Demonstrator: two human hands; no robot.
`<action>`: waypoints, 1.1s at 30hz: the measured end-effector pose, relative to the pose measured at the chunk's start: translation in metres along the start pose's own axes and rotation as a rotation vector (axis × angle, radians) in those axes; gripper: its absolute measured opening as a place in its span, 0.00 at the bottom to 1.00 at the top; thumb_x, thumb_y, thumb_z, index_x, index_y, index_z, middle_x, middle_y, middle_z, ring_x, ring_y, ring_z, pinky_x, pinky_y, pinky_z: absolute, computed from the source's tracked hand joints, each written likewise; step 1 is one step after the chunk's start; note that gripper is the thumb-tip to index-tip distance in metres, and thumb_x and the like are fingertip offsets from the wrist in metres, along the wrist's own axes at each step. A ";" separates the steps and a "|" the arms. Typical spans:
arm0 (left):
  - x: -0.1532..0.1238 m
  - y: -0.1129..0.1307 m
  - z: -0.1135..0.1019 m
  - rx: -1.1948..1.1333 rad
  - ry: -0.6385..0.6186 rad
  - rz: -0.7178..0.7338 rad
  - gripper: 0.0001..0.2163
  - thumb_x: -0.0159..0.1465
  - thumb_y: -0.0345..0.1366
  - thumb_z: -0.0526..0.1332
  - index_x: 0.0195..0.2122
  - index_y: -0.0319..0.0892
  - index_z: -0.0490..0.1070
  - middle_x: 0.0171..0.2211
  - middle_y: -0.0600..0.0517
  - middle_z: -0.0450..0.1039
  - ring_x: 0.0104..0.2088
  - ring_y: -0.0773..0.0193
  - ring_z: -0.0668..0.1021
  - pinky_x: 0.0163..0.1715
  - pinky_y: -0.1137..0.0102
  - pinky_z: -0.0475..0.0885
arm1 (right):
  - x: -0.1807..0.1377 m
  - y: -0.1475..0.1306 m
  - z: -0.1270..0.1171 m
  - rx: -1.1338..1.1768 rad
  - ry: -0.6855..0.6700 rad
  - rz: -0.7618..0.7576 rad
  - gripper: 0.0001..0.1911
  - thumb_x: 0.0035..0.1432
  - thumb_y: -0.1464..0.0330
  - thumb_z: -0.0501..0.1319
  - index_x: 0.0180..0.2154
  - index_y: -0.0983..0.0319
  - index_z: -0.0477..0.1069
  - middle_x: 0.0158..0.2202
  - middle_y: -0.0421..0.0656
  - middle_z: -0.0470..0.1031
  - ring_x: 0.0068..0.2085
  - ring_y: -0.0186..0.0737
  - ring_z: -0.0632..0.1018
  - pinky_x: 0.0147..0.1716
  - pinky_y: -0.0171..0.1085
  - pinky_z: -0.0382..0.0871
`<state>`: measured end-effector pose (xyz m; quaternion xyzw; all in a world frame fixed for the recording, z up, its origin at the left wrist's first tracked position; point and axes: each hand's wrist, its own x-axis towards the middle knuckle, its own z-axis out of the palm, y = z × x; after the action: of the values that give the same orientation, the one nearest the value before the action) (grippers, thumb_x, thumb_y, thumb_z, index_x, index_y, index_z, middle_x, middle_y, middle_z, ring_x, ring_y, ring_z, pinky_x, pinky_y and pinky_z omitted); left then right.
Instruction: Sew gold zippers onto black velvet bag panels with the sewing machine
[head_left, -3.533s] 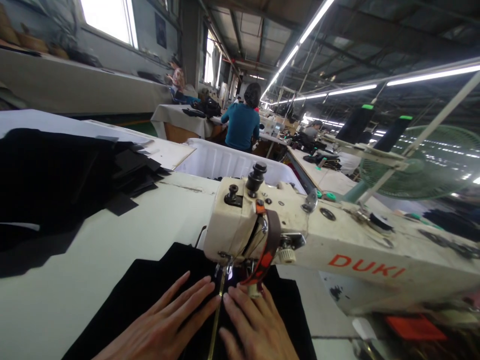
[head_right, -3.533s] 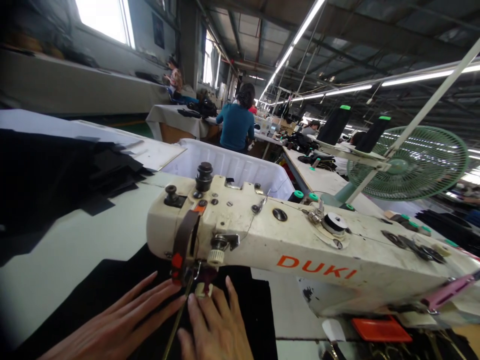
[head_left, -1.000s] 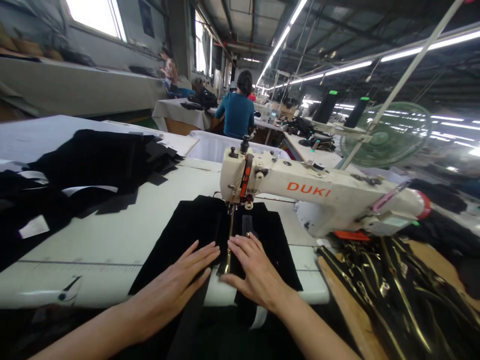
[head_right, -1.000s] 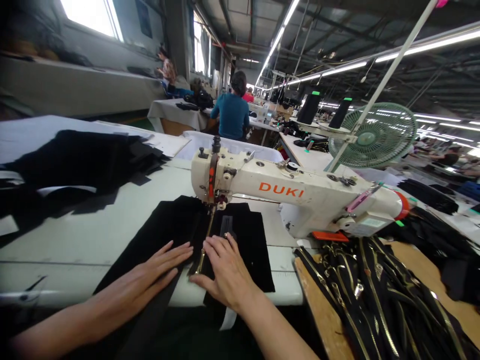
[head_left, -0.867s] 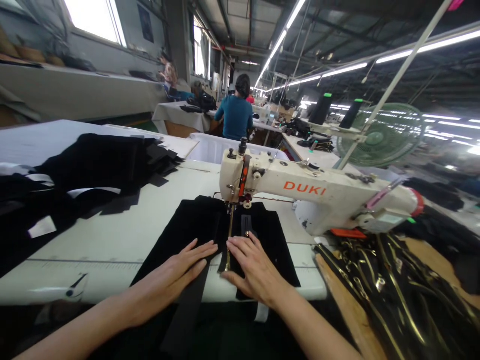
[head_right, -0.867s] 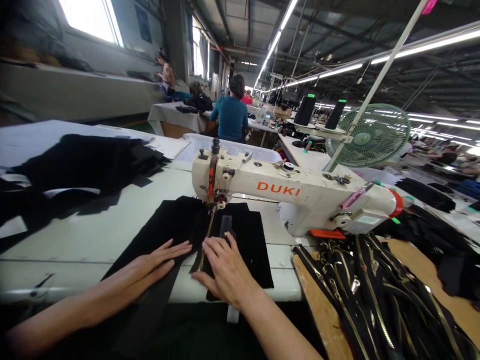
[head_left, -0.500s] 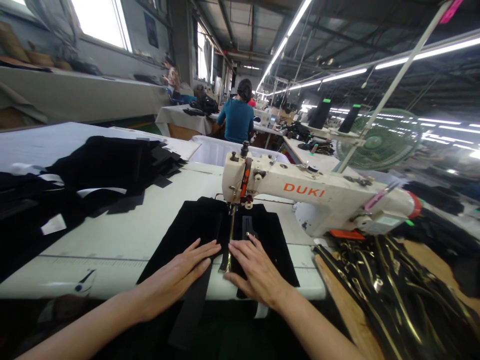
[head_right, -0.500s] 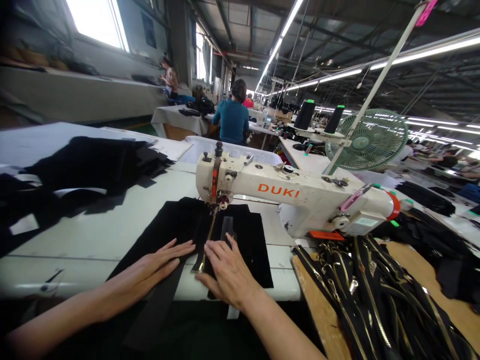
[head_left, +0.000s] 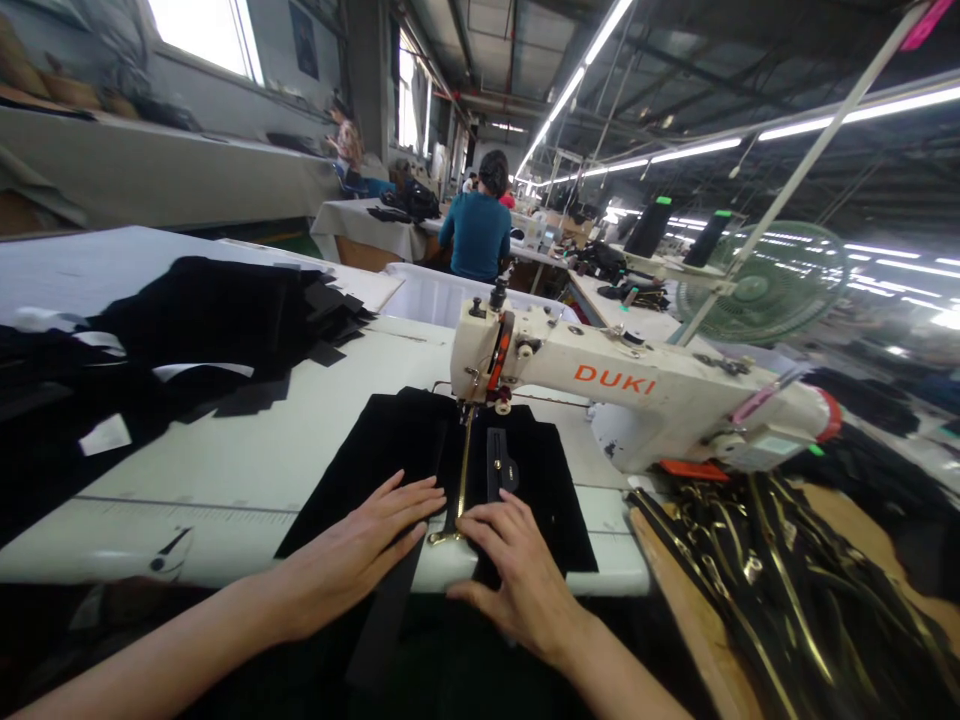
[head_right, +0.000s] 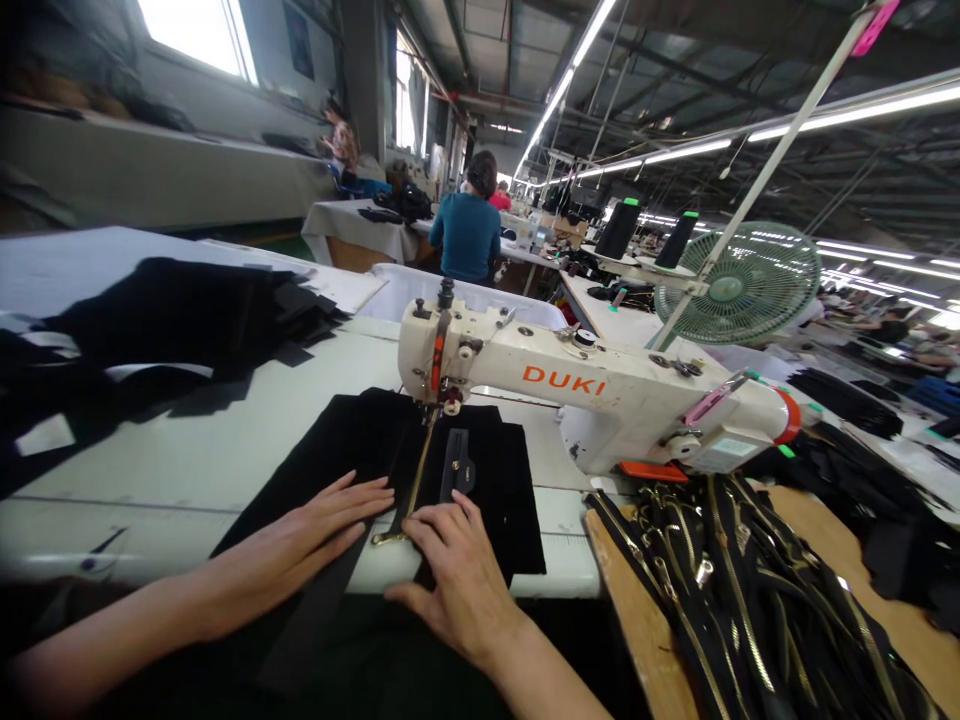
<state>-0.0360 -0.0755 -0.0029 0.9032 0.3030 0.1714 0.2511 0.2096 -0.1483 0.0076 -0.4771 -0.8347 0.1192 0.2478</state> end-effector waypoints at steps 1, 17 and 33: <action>0.000 0.000 0.000 -0.003 0.001 0.001 0.19 0.75 0.41 0.50 0.67 0.52 0.60 0.66 0.54 0.61 0.67 0.59 0.61 0.69 0.52 0.49 | 0.003 0.003 0.001 0.007 0.022 0.034 0.28 0.51 0.62 0.75 0.52 0.59 0.70 0.49 0.44 0.73 0.52 0.46 0.72 0.61 0.51 0.59; -0.001 -0.001 0.001 0.005 0.049 -0.061 0.18 0.75 0.44 0.48 0.64 0.53 0.65 0.64 0.57 0.65 0.67 0.57 0.62 0.68 0.53 0.54 | 0.036 0.014 -0.022 -0.061 -0.036 -0.116 0.08 0.70 0.69 0.56 0.41 0.62 0.74 0.39 0.43 0.73 0.41 0.39 0.74 0.43 0.37 0.70; -0.014 0.013 0.027 0.394 0.125 0.298 0.30 0.63 0.18 0.49 0.67 0.38 0.57 0.65 0.46 0.63 0.66 0.58 0.64 0.68 0.58 0.55 | 0.001 -0.004 0.012 -0.085 0.110 0.012 0.16 0.70 0.73 0.54 0.56 0.62 0.70 0.53 0.48 0.74 0.53 0.46 0.74 0.58 0.52 0.69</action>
<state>-0.0278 -0.1025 -0.0203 0.9570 0.2091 0.1997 0.0228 0.1997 -0.1492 -0.0002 -0.4978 -0.8213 0.0588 0.2722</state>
